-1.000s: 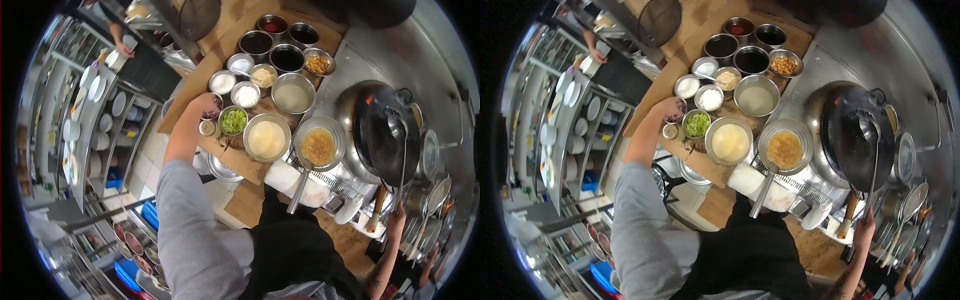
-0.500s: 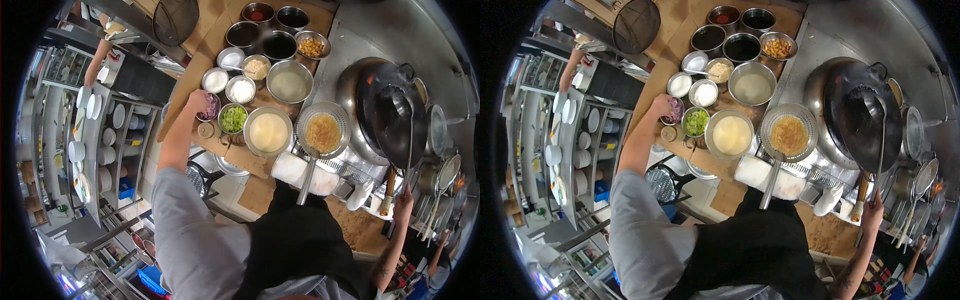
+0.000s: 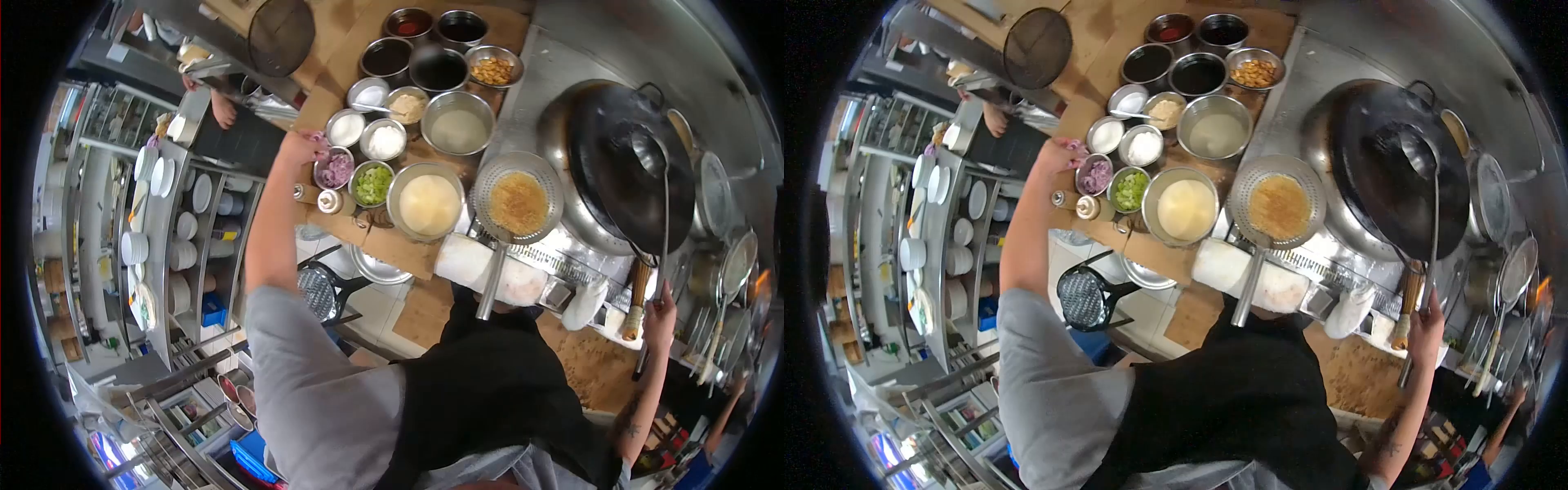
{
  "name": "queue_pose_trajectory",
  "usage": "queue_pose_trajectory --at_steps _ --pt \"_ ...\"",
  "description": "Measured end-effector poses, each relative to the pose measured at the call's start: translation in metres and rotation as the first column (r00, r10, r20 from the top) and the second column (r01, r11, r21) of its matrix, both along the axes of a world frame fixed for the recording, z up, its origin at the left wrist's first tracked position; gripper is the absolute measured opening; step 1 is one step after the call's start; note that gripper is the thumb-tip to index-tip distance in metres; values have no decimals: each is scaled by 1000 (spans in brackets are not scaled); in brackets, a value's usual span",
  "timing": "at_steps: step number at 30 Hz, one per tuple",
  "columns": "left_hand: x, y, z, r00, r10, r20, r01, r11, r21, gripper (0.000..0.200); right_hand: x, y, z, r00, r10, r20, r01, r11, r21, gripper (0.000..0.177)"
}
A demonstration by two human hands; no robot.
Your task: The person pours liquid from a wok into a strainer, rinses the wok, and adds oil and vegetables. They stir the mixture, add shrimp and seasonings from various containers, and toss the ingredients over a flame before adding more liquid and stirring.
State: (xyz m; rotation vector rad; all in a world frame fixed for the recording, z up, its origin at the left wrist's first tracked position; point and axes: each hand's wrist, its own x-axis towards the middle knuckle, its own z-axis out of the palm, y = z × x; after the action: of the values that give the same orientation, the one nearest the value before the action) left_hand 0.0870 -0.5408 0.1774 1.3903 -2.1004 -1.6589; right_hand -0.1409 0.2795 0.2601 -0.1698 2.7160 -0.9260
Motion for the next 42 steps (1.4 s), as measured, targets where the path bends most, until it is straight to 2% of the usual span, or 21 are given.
queue_pose_trajectory --at_steps 1,3,5,6,7,9,11,14,15,17,18,21,23,24,25,28,31,34,35,40,42 --pt "-14 8 18 999 -18 -41 18 1000 3 27 -5 22 -22 999 -1 -39 -4 993 -117 63" --pt "-49 59 67 990 -88 -111 85 996 -36 23 -1 35 -31 998 -64 6 64 995 -81 60" --pt "-97 105 87 943 -294 -154 281 954 -100 17 2 53 -56 992 -127 3 126 986 -113 59" --pt "-128 144 100 920 -355 -168 342 934 -102 15 15 20 -8 995 -96 7 96 995 -33 60" --pt "-152 181 117 898 -404 -178 389 914 -110 14 16 30 -20 977 -162 139 194 945 -262 60" --pt "-198 277 149 814 -496 -303 483 867 -124 13 18 48 -21 971 -146 188 202 923 -327 61" --pt "-246 350 148 707 -612 -353 544 791 -282 13 21 75 -21 971 -93 221 180 892 -415 62" --pt "-306 452 138 638 -734 -232 521 633 -572 21 28 118 -9 979 -28 200 118 883 -455 63" --pt "-324 475 125 583 -792 -179 485 517 -705 25 32 136 -4 990 7 144 47 929 -368 64" --pt "-348 514 109 601 -798 -38 544 444 -712 37 44 159 36 986 57 158 -25 980 -198 64" --pt "-348 531 109 609 -793 31 457 318 -831 40 47 175 41 984 96 151 -58 970 -236 64" --pt "-339 564 114 750 -661 -18 389 464 -795 29 46 208 39 969 211 131 -157 928 -337 63" --pt "-321 576 117 771 -635 -52 327 465 -822 22 25 214 34 952 283 117 -221 899 -378 63" --pt "-311 582 119 779 -622 -76 291 467 -835 19 5 206 54 909 309 279 -229 931 -285 62" --pt "-295 592 123 768 -620 -159 245 514 -822 16 -14 197 44 907 321 274 -238 925 -295 61" --pt "-226 629 129 781 -533 -325 197 705 -681 13 -56 158 -9 950 270 -156 -297 937 -183 59" --pt "-153 644 88 790 -501 -353 251 790 -559 12 -74 126 -25 978 131 -164 -171 949 -264 57" --pt "-114 660 65 828 -430 -360 295 880 -373 12 -68 98 -52 986 78 -150 -97 987 -125 57" --pt "-112 664 62 841 -404 -359 297 900 -318 13 -64 96 -58 976 119 -183 -153 971 -185 57" --pt "-133 677 121 700 -628 -340 392 736 -552 11 -9 118 19 933 353 -65 -359 913 -191 55" --pt "-151 670 119 637 -699 -324 430 671 -604 14 20 125 20 965 258 -43 -261 942 -212 56"
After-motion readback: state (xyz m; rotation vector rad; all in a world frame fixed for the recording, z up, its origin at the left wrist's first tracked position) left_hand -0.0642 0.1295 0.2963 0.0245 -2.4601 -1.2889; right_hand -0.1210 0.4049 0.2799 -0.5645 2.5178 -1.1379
